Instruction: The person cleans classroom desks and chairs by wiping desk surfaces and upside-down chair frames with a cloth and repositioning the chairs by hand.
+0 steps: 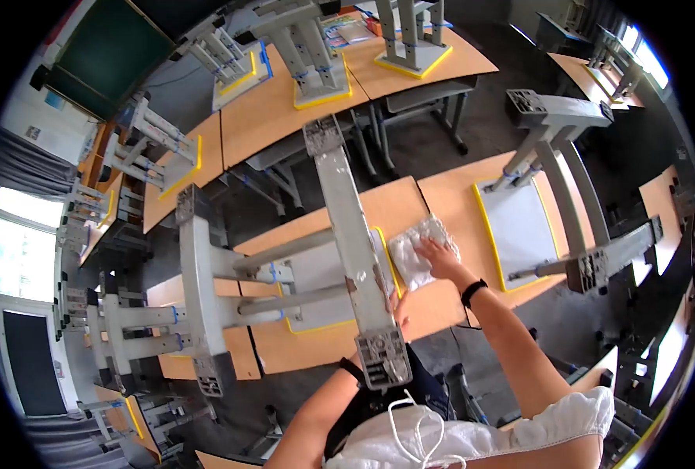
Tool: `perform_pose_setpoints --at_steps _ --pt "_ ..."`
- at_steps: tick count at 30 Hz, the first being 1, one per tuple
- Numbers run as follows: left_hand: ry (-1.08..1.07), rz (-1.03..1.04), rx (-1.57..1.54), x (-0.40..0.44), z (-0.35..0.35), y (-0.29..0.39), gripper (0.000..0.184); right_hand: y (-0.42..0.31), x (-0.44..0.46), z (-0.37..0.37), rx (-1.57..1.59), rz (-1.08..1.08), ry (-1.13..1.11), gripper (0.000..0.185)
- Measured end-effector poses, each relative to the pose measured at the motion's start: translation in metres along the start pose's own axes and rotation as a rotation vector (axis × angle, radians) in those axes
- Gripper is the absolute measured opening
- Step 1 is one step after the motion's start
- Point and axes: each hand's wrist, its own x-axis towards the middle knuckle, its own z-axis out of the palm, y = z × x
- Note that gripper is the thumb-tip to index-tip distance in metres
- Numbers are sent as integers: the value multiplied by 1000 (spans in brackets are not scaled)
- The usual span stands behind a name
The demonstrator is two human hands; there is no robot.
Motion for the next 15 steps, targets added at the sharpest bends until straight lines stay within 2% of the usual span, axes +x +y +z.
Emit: perform_pose_setpoints --at_steps 5,8,10,12,13,15 --pt "-159 77 -60 -21 9 8 73 -36 -122 23 73 25 -104 76" --pt "-224 153 42 -24 19 17 70 -57 -152 43 111 42 -80 79" --pt "-214 190 160 -28 26 22 67 -77 -157 51 52 45 -62 71" --pt "-180 208 209 -43 33 20 63 -96 -153 56 -26 10 -152 65" --pt "-146 223 213 -54 38 18 60 -97 -148 89 145 -26 -67 62" --pt "-316 92 223 -67 25 11 51 -109 -138 133 481 -138 80 57"
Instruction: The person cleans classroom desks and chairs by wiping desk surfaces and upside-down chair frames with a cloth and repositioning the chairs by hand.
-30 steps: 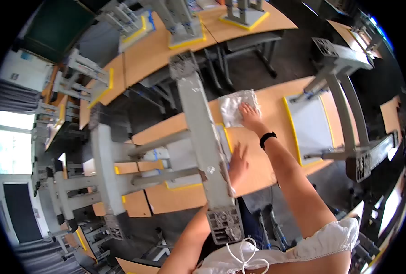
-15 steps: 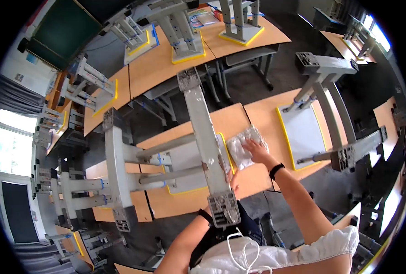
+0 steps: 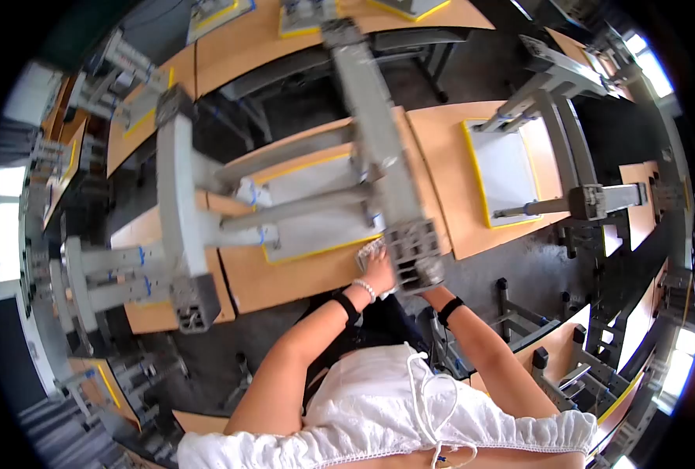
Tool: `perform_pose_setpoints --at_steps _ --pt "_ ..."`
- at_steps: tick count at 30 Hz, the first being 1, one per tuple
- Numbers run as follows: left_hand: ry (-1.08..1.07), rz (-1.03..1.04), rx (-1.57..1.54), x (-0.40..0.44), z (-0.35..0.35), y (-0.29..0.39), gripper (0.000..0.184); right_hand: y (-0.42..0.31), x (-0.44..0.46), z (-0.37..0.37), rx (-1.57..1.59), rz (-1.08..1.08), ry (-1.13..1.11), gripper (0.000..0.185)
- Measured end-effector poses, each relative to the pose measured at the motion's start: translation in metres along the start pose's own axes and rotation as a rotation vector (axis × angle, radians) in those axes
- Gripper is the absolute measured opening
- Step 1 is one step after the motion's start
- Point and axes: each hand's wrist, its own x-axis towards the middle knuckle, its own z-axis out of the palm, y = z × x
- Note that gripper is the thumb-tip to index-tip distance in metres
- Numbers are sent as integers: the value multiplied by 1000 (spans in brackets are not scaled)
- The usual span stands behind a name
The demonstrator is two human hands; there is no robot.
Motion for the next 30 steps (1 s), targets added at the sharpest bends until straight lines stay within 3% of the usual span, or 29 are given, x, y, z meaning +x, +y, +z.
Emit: perform_pose_setpoints --at_steps 1,2,4,5,10,11,13,14,15,16,18,19,21,24,28,30 --pt "-84 -53 -2 -3 -9 -10 46 -3 4 14 -444 -52 -54 55" --pt "-159 -103 -2 -4 -20 -21 42 -38 13 0 -85 -96 -30 50" --pt "-349 -236 -73 -20 -52 -36 37 -78 29 -2 -444 -49 -276 52" --pt "-340 -260 -63 -36 -58 -47 36 -95 40 7 -477 -56 -402 50" --pt "-324 -484 -15 -133 -75 -110 38 -176 100 81 -543 -319 -568 50" --pt "-315 -546 3 -156 -78 -123 38 -176 114 116 -449 -359 -515 50" --pt "-39 -580 -148 -196 -111 -137 39 -180 146 194 -249 -435 -403 51" --pt "-46 -602 -85 -228 -77 -172 44 -199 157 206 -489 -539 -219 50" --pt "-57 -618 -29 -261 -43 -205 51 -221 170 211 -497 -536 -230 52" --pt "-272 -787 -178 -265 -107 -189 60 -252 183 206 -483 -502 -321 56" --pt "-100 -718 -116 -301 -106 -201 68 -293 200 194 -457 -462 -386 68" --pt "-11 -671 -85 -311 -104 -206 72 -249 207 269 -240 -483 -73 67" --pt "-38 -675 -133 -322 -93 -218 87 -284 199 231 -439 -482 -121 61" --pt "-23 -667 -119 -322 -79 -228 97 -306 209 186 -320 -322 -404 50" --pt "37 -671 -4 -318 -74 -227 98 -309 233 137 -793 -350 72 37" --pt "46 -676 -12 -312 -81 -228 96 -314 256 100 -842 -203 76 35"
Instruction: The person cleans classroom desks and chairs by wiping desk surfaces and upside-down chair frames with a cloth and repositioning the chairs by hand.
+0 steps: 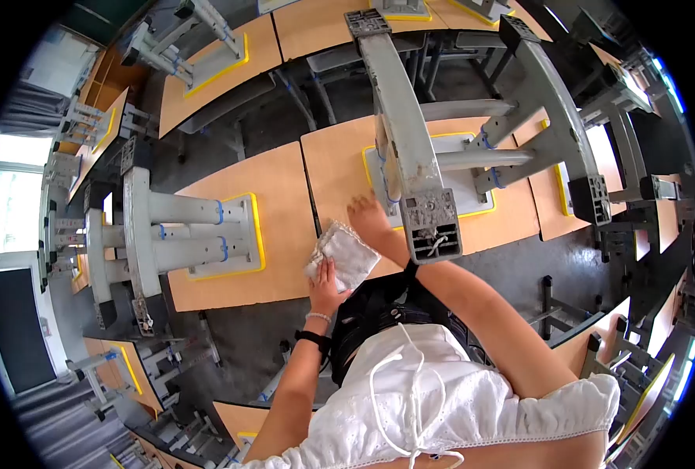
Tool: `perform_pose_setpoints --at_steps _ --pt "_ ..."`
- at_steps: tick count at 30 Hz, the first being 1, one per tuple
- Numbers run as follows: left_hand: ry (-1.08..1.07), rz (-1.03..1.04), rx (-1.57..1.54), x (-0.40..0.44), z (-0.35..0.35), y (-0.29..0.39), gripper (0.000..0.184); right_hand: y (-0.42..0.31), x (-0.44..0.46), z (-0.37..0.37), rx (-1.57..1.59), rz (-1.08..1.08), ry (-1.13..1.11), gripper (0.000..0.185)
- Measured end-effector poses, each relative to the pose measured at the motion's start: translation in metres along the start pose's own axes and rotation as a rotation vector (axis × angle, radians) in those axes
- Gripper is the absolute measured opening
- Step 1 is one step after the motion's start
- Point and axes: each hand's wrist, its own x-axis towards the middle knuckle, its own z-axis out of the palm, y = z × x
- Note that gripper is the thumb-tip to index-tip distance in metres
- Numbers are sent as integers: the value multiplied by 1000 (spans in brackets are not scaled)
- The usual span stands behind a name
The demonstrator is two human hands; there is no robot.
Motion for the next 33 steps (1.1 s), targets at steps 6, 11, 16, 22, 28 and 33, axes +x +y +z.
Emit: perform_pose_setpoints --at_steps 6,11,16,22,28,33 --pt "77 100 -116 25 16 -27 93 29 35 -6 -358 223 143 27" --pt "69 112 -146 37 10 -26 93 32 30 -14 -351 87 -299 23" --pt "41 62 -148 35 -2 -17 92 33 24 6 -513 62 -266 22" --pt "127 123 -148 38 16 -29 93 23 -1 -22 -579 65 -181 21" --pt "107 98 146 23 -5 9 92 5 -18 -28 -145 130 -144 28" --pt "114 219 164 30 -1 5 87 -34 -59 -20 76 65 -179 34"
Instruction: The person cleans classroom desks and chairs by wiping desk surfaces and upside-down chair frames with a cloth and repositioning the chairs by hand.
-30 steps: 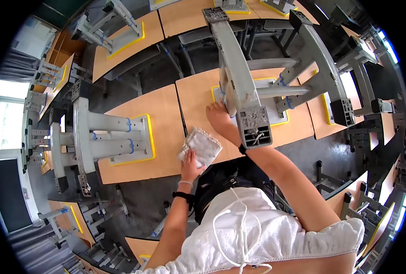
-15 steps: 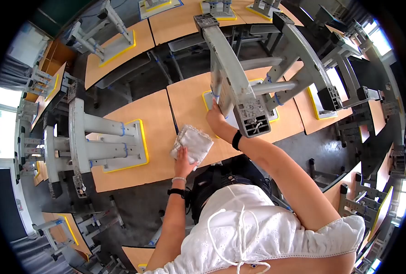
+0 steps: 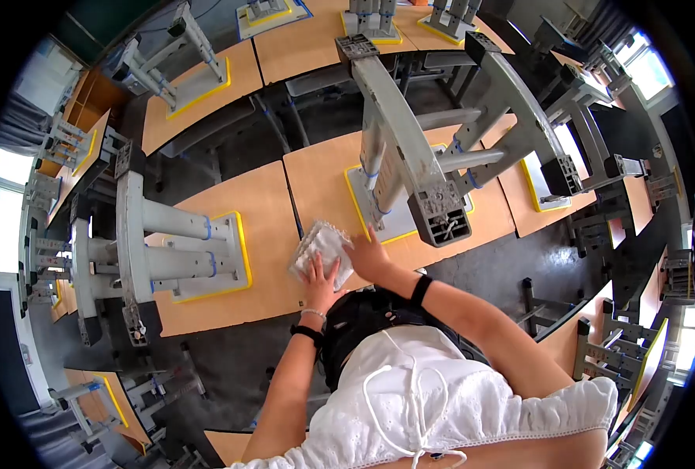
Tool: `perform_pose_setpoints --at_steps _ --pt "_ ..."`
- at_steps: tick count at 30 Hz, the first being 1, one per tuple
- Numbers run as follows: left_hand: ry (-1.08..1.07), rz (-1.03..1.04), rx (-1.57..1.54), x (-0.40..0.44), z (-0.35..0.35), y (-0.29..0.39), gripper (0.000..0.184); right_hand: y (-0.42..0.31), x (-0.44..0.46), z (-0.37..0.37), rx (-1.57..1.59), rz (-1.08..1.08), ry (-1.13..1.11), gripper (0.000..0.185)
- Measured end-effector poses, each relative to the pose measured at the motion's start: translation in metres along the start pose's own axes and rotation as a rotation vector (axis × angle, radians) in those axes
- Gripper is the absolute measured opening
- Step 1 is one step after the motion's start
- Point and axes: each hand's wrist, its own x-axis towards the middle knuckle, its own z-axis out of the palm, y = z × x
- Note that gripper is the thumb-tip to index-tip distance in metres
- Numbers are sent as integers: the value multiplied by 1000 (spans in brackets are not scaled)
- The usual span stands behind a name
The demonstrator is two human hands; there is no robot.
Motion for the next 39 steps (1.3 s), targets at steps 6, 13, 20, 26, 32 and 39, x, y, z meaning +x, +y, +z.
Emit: perform_pose_setpoints --at_steps 6,13,20,26,32,39 --pt "109 86 -2 24 13 -30 76 -27 -21 -4 388 -47 -197 43" --pt "78 -3 -90 123 -5 -56 65 14 -35 0 391 0 -148 33" --pt "-72 3 -98 252 -30 -77 58 38 -67 6 468 214 -136 28" --pt "-21 -52 -136 291 -37 -74 55 26 -73 3 534 247 -173 25" --pt "-6 42 -172 186 -32 -58 59 12 -47 21 602 160 -95 34" --pt "-31 45 -665 6 13 -33 40 -2 2 38 425 -122 -4 69"
